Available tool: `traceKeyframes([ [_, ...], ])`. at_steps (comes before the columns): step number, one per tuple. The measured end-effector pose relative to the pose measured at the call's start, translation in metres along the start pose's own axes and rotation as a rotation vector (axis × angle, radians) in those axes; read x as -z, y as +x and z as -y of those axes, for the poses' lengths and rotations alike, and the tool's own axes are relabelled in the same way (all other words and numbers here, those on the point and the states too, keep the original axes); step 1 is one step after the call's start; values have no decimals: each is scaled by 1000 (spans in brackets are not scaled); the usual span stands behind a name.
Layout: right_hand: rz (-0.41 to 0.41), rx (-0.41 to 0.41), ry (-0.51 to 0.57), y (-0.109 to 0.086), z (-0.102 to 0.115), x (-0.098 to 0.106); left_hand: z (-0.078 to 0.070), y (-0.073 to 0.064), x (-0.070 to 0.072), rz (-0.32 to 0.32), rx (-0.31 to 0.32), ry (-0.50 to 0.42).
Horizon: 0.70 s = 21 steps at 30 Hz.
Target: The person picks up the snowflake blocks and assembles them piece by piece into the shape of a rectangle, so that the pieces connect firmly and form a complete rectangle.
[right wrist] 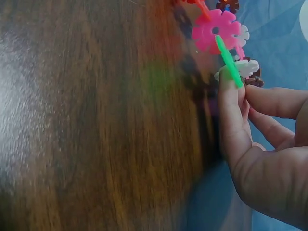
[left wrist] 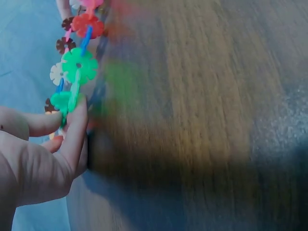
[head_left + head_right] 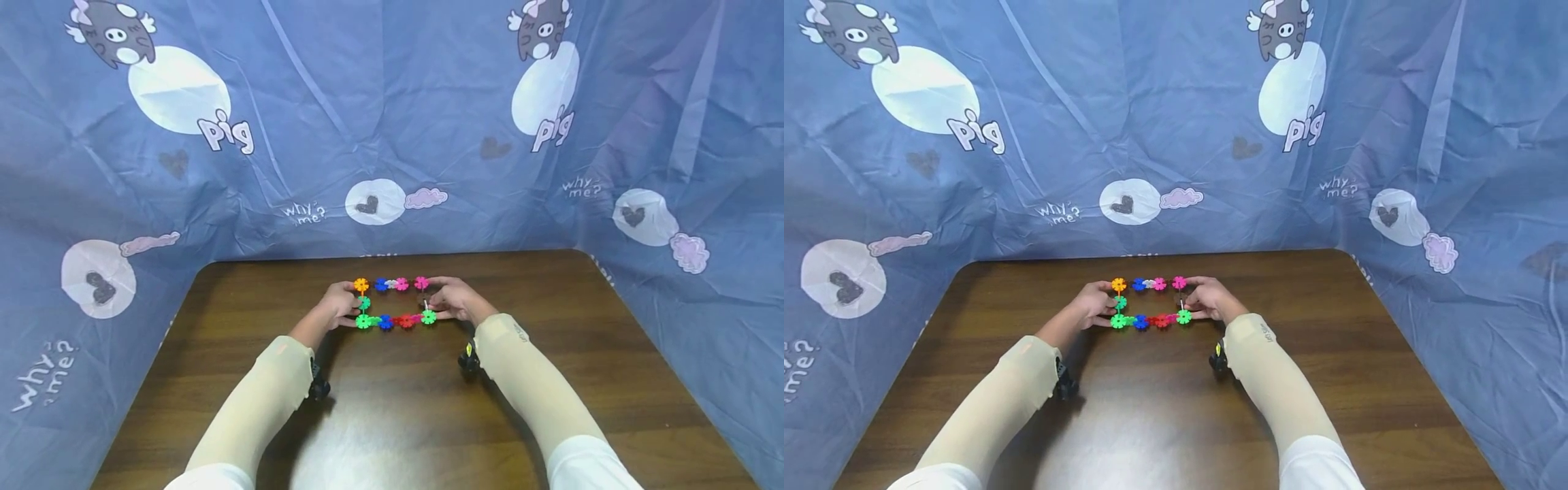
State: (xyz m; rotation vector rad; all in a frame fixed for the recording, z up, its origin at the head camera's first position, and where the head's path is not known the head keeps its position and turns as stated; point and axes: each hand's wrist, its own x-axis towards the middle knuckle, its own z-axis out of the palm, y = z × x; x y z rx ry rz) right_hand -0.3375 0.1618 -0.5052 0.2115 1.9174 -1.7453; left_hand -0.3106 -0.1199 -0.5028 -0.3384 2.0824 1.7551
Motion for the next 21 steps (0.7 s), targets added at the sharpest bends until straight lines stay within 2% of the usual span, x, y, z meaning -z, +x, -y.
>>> traceKeyframes([
  [6,-34,-2,-49,5,-2,-3,-2,-1,-6,-38,-7,87],
  [15,-53,-12,-120,8,-4,-4,-6,1,-4,-3,32,167],
  [21,-72,23,-170,7,-1,-7,-8,6,-2,-7,24,190],
])
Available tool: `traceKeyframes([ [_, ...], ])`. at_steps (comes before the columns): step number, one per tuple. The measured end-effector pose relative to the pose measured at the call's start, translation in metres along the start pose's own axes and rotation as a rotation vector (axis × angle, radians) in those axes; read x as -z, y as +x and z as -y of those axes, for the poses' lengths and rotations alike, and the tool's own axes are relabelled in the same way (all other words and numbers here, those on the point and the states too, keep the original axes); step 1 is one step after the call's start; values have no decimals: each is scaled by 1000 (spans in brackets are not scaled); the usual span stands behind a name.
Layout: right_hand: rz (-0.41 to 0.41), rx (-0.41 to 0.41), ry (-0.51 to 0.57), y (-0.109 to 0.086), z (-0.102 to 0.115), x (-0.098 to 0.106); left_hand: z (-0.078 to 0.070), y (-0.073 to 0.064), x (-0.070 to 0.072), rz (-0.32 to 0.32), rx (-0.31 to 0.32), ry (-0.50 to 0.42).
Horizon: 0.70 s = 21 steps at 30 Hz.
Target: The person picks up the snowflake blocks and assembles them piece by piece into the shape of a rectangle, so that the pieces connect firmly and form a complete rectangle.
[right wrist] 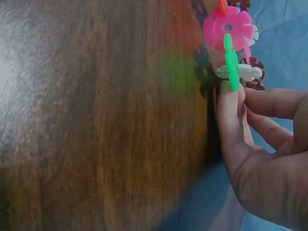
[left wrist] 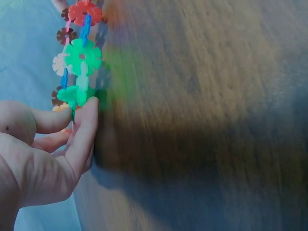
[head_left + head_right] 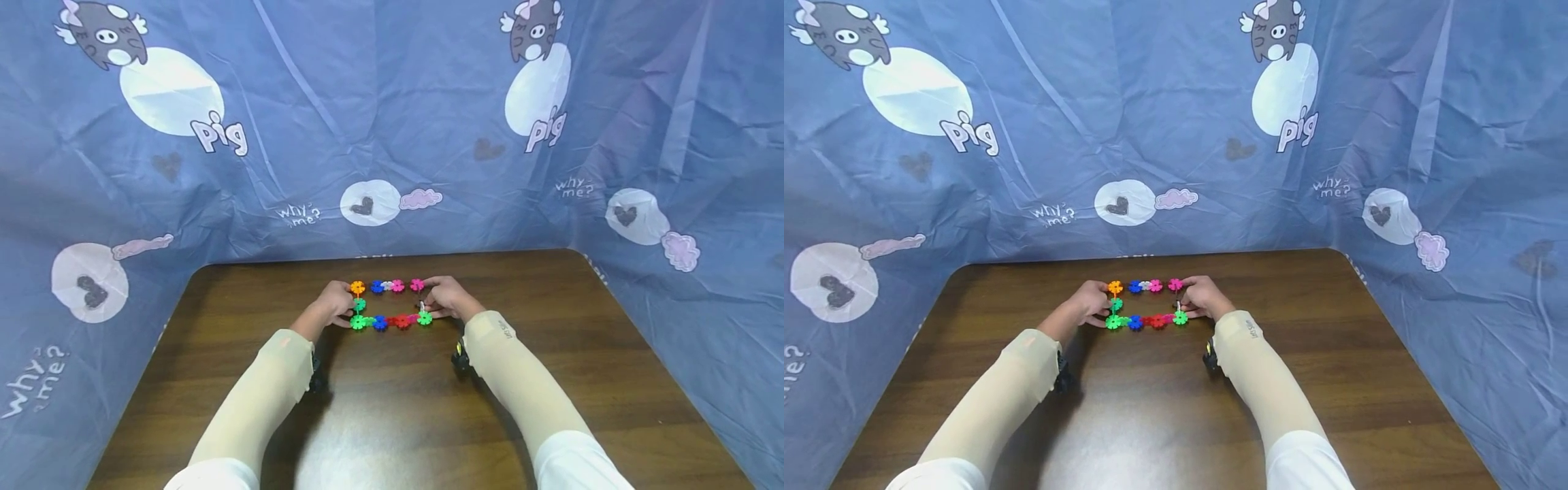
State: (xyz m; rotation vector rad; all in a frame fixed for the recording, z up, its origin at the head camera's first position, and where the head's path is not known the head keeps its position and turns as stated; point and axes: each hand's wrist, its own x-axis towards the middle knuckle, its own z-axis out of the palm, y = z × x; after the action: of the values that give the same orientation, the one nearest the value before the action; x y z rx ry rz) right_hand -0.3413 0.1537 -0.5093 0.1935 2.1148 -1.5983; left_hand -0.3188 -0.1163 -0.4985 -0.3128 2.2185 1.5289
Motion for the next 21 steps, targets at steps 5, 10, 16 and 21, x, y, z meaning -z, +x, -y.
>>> traceKeyframes([
  [5,-14,-12,-16,0,-1,-3,3,2,1,6,12,-7],
  [10,-21,-13,-5,0,-3,-4,4,0,0,2,14,-26],
  [16,-25,0,-36,-2,-1,3,2,-3,10,-24,-21,61],
  [21,-66,155,-402,-17,9,15,0,-19,21,-128,-303,538],
])
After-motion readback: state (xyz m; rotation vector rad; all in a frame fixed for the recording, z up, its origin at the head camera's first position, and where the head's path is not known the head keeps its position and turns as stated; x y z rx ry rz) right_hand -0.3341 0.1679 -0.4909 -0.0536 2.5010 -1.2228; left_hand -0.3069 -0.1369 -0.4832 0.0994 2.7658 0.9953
